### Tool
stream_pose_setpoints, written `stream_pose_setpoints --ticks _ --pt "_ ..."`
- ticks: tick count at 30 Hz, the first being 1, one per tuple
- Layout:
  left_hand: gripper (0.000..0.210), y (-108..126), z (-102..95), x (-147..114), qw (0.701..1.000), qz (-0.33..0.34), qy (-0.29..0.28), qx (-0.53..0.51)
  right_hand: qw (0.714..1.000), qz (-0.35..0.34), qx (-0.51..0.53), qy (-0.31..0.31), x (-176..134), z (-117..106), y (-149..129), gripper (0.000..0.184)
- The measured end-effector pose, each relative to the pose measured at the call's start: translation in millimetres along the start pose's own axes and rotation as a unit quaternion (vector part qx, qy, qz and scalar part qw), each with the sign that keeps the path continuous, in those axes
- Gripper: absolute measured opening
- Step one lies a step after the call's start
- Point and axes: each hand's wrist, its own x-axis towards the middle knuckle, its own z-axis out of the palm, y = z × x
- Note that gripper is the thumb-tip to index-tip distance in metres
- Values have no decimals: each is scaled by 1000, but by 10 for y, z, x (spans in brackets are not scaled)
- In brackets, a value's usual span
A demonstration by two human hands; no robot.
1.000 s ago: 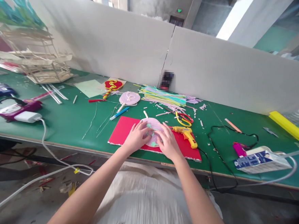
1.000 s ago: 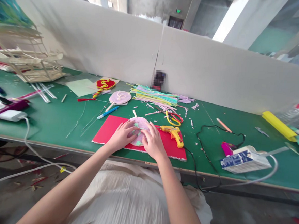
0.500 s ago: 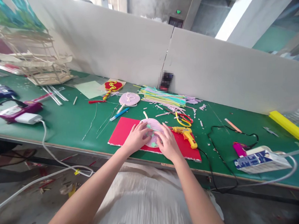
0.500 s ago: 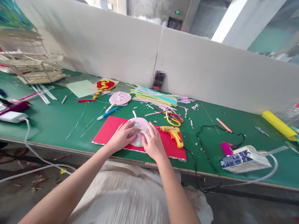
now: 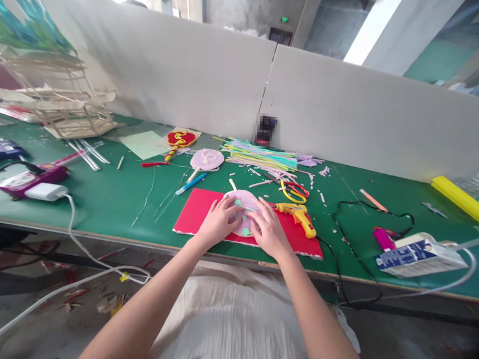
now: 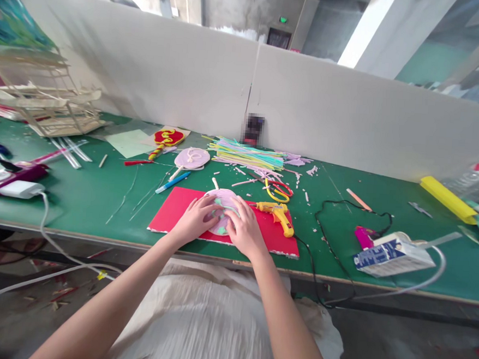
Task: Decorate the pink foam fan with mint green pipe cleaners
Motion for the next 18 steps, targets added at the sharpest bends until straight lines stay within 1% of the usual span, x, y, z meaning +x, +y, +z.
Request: stream_pose_setpoints --ticks 5,10,18 --pt "32 4 -2 -3 1000 2 0 -2 1000 9 3 -2 0 13 16 32" --pt "32 9 -3 -4 1000 -1 -2 -3 1000 10 0 -17 -1 37 39 32" --pt "32 6 0 0 1000 -3 -3 -4 1000 9 3 -15 6 37 33 33"
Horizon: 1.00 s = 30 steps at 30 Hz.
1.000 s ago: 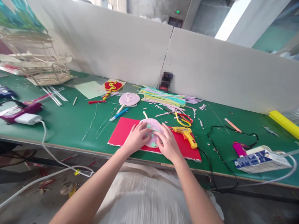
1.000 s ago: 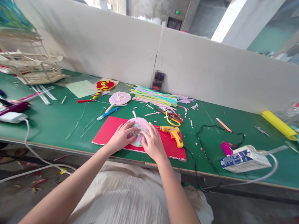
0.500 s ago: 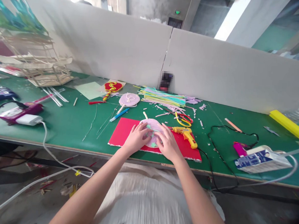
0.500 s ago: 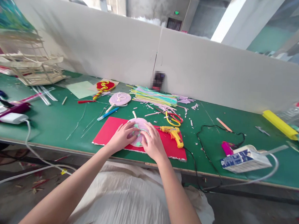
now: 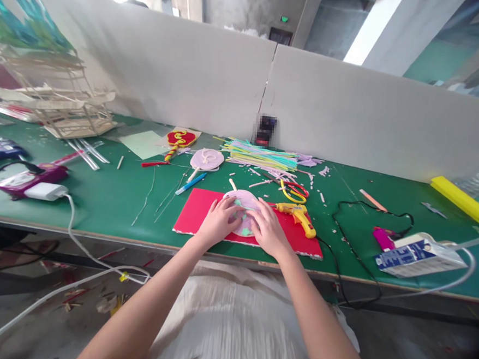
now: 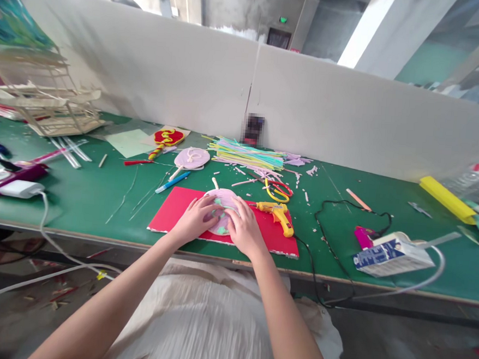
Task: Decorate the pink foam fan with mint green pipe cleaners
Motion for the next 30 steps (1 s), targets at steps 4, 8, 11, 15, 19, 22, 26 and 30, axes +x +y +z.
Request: stream_pose_setpoints --ticks 4,8,11,15,19,22,26,30 --pt "32 3 -4 -4 1000 2 1 -1 1000 -5 7 8 -1 -7 -6 33" --pt "32 5 -5 -4 1000 -1 0 -4 1000 -7 10 16 -1 -15 -16 33" --pt "33 4 -4 -5 1000 0 0 -4 1000 -12 10 23 -1 -22 -24 32" --pt "33 2 0 -6 1000 1 -1 3 1000 -17 6 15 0 -30 -26 30" --pt "33 2 0 -3 1000 -1 -5 4 1000 -16 6 15 1 -32 -28 32" --pt "33 4 -6 -1 1000 0 -4 0 1000 -18 11 17 3 -33 -31 32" --pt "32 4 -8 -1 1000 -1 -3 -4 999 -16 19 22 3 -28 -22 34" --pt "32 1 1 1 1000 0 -1 -5 1000 -19 16 9 1 -10 2 36"
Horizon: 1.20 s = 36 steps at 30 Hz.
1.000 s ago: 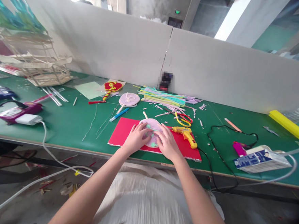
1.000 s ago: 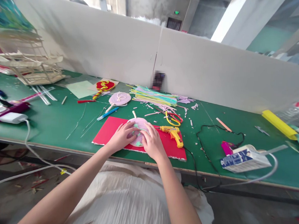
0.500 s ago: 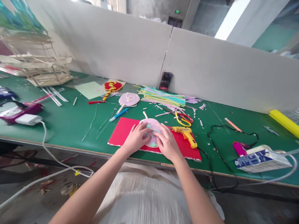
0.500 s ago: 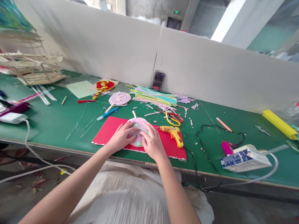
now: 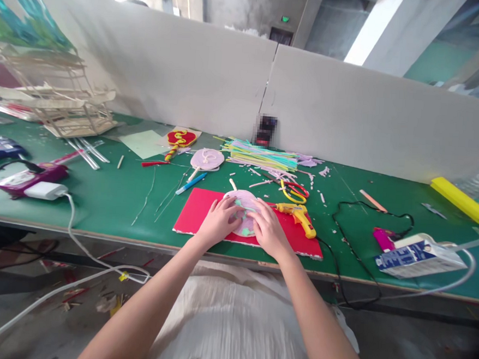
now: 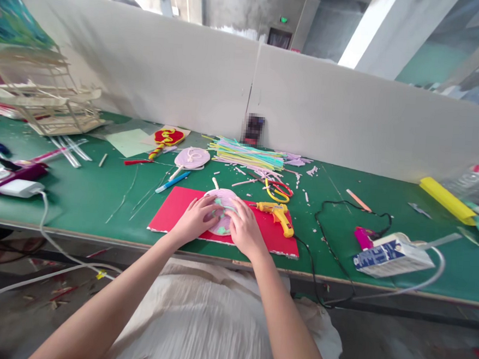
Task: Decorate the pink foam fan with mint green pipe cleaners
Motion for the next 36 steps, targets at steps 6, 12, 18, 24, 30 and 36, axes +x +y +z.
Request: stream_pose_setpoints --ticks 6,12,18,24,30,36 --pt "32 10 -7 -2 1000 -5 -1 -1 1000 4 -4 -9 -1 5 7 38" --pt "32 9 -7 -4 1000 -5 -3 2 1000 5 -2 -10 -2 10 14 39" --pt "32 8 -5 0 1000 -8 -4 0 1000 6 8 -12 -4 17 23 41" --pt "32 10 -6 0 1000 -6 -5 3 1000 3 4 -18 -4 13 22 43" --pt "33 4 0 -2 1000 -5 -6 3 1000 4 -3 -26 -4 23 29 43" --pt "33 1 4 -4 1000 -1 -2 5 999 2 -2 -32 -3 8 20 45"
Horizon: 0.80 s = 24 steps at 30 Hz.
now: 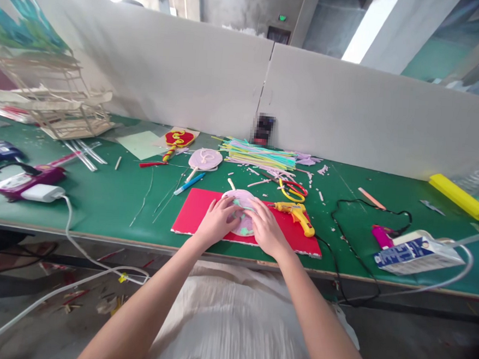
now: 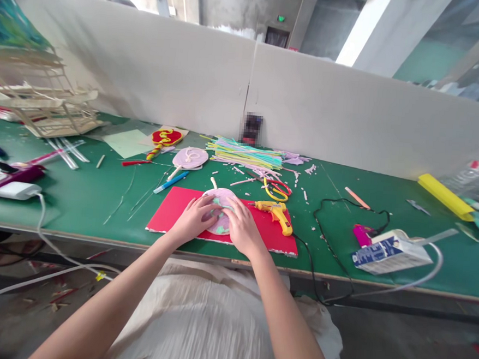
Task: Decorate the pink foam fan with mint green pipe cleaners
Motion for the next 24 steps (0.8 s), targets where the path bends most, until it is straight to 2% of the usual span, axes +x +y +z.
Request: stream_pose_setpoints --ticks 24 --pt "32 4 -7 3 1000 -5 -7 -1 1000 2 7 12 -1 11 5 40"
